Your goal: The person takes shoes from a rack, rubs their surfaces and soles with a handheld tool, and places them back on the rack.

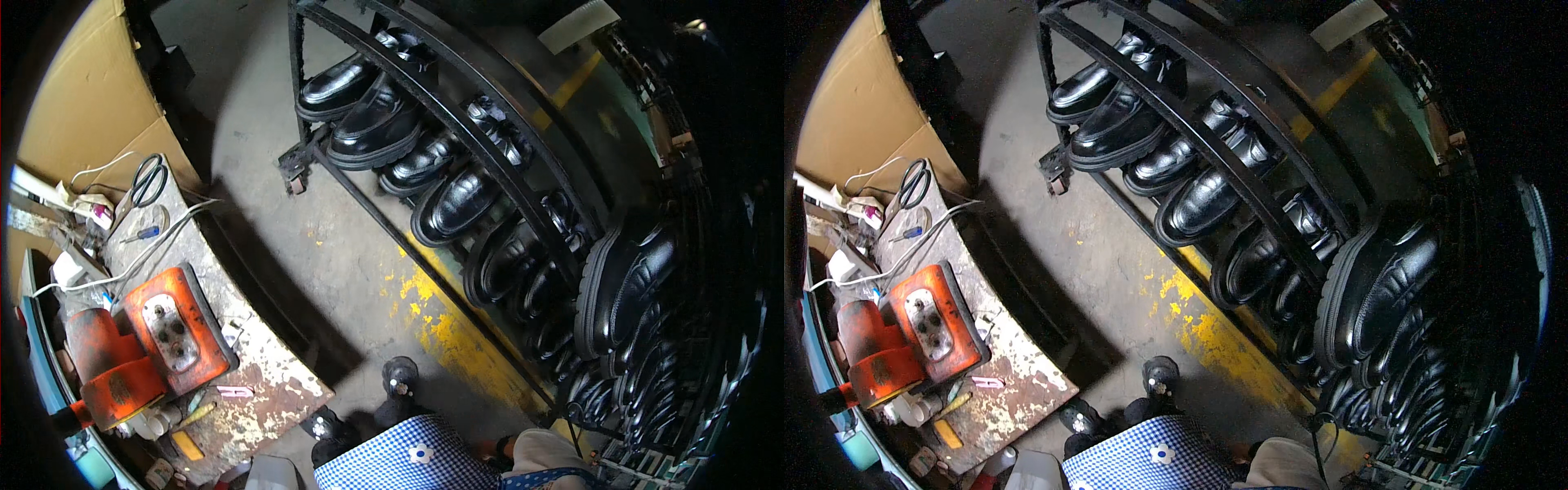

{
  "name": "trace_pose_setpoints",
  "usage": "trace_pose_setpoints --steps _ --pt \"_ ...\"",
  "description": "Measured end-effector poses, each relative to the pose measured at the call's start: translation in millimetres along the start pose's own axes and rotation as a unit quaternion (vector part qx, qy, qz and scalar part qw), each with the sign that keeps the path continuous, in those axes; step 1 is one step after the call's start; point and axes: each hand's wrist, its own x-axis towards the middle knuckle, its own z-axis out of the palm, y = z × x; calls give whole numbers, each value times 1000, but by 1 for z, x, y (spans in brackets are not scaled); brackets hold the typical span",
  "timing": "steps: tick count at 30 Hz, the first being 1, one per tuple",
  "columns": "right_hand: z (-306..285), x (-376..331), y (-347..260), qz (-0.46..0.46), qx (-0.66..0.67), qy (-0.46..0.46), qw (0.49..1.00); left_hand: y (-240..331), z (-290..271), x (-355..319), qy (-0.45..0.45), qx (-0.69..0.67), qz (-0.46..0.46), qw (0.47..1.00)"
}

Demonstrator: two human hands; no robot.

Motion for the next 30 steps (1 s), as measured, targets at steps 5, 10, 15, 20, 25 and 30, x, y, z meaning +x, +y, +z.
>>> trace_pose_setpoints --steps 5,10,15,20,25,30 --pt "-10 17 -2 -45 -53 -47 996 4 14 45 5 -44 48 998" --pt "-23 24 10 -70 -117 -103 985 4 24 63 9 -85 73 994" --pt "-24 21 37 -89 -173 -169 966 5 18 65 12 -112 91 989" --pt "-31 20 55 -128 -228 -225 939 24 9 72 21 -147 127 981" --pt "-25 -15 80 -156 -255 -273 915 34 -7 63 19 -167 160 973" --pt "7 6 35 -240 39 143 959 46 1 35 -10 -195 196 961"
